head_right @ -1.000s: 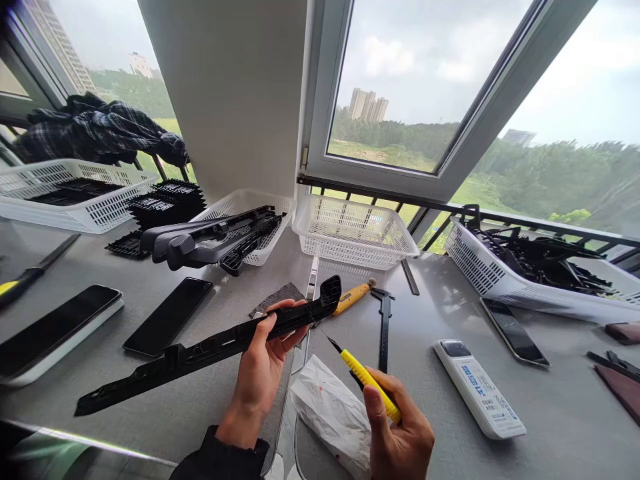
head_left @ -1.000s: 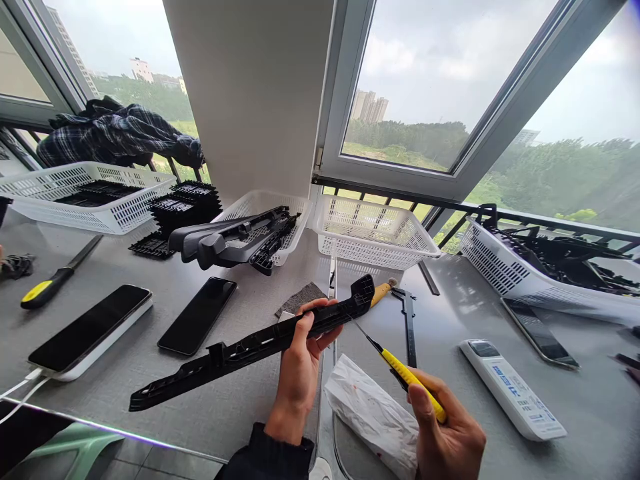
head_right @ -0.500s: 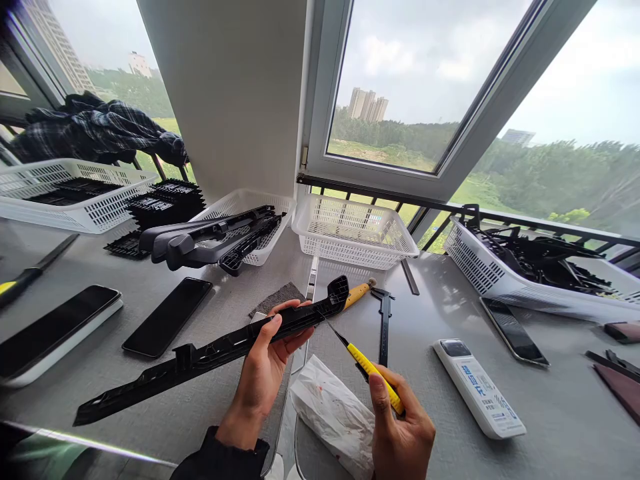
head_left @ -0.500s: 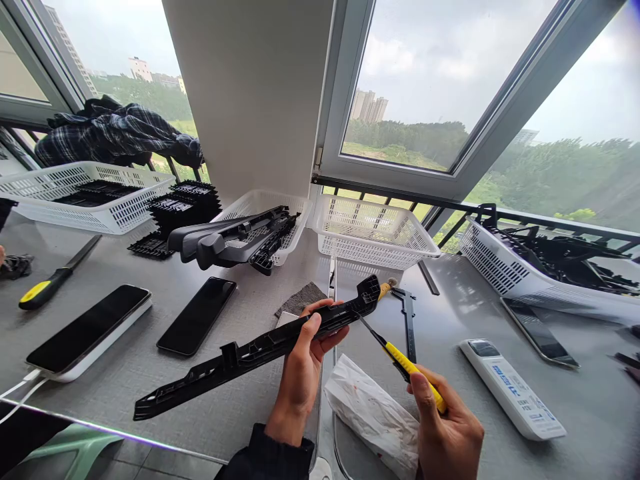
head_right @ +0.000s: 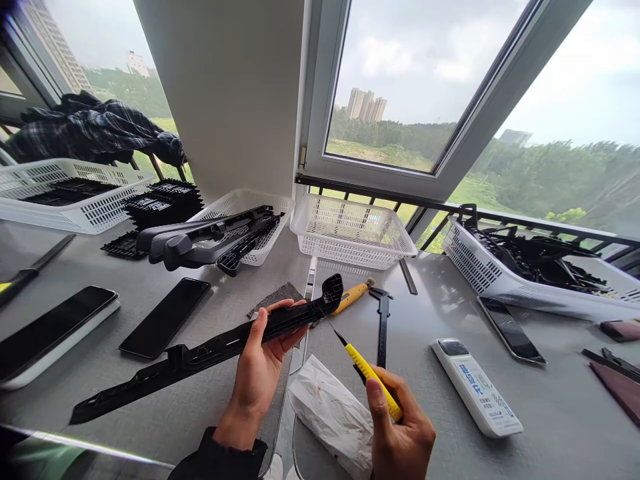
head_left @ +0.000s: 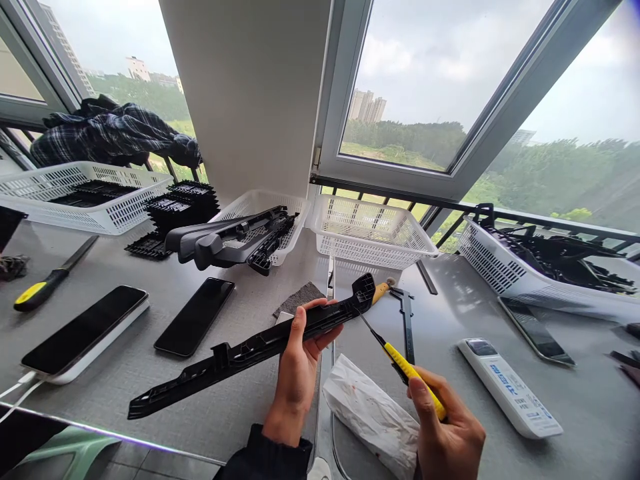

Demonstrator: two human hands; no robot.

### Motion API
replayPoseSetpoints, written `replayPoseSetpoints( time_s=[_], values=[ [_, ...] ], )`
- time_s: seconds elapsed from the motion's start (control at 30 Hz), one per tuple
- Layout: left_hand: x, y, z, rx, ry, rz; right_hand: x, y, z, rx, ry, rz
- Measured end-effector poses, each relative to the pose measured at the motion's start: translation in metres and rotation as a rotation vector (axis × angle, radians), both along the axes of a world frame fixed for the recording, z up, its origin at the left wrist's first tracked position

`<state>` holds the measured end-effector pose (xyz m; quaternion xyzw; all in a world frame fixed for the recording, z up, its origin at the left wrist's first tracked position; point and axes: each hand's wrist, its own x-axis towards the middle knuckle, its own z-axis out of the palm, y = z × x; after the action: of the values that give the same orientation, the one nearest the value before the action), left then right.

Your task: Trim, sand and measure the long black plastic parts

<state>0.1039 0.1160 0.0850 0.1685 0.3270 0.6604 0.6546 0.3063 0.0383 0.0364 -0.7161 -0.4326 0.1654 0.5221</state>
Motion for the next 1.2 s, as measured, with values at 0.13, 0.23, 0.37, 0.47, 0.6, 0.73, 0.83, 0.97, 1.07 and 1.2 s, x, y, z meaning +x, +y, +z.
replayPoseSetpoints(
  time_s=[0.13,0.23,0.37,0.47,0.6,0.73,0.83,0.97,1.07,1.2],
  values=[
    [0.001,0.001,-0.001,-0.006,0.006,0.024,-0.001,-0.003,0.000,0.056,-0.021,0.032],
    [0.002,-0.001,0.001,-0.010,0.020,-0.009,-0.003,-0.002,0.001,0.059,-0.043,0.073],
    [0.002,-0.004,0.002,0.023,0.037,-0.086,-0.004,0.002,0.000,0.021,-0.055,-0.001],
    [0.000,-0.003,0.001,0.031,0.042,-0.088,-0.001,0.004,-0.001,-0.005,-0.038,-0.073],
    [0.000,-0.001,-0.001,0.015,0.030,-0.072,-0.004,0.007,0.003,-0.037,0.003,-0.103],
    [0.002,-0.001,-0.002,-0.010,-0.023,-0.066,-0.014,0.011,0.012,0.023,0.072,0.028],
    [0.003,0.000,-0.003,-0.019,-0.089,-0.031,-0.018,0.011,0.015,0.035,0.119,0.186],
    [0.008,0.002,-0.005,-0.025,-0.134,-0.011,-0.020,0.010,0.017,0.031,0.085,0.314],
    [0.014,0.002,-0.009,0.007,-0.158,-0.017,-0.020,0.009,0.018,0.034,0.070,0.387],
    [0.021,0.001,-0.014,0.031,-0.223,-0.008,-0.022,0.010,0.019,0.046,0.056,0.470]
  ],
)
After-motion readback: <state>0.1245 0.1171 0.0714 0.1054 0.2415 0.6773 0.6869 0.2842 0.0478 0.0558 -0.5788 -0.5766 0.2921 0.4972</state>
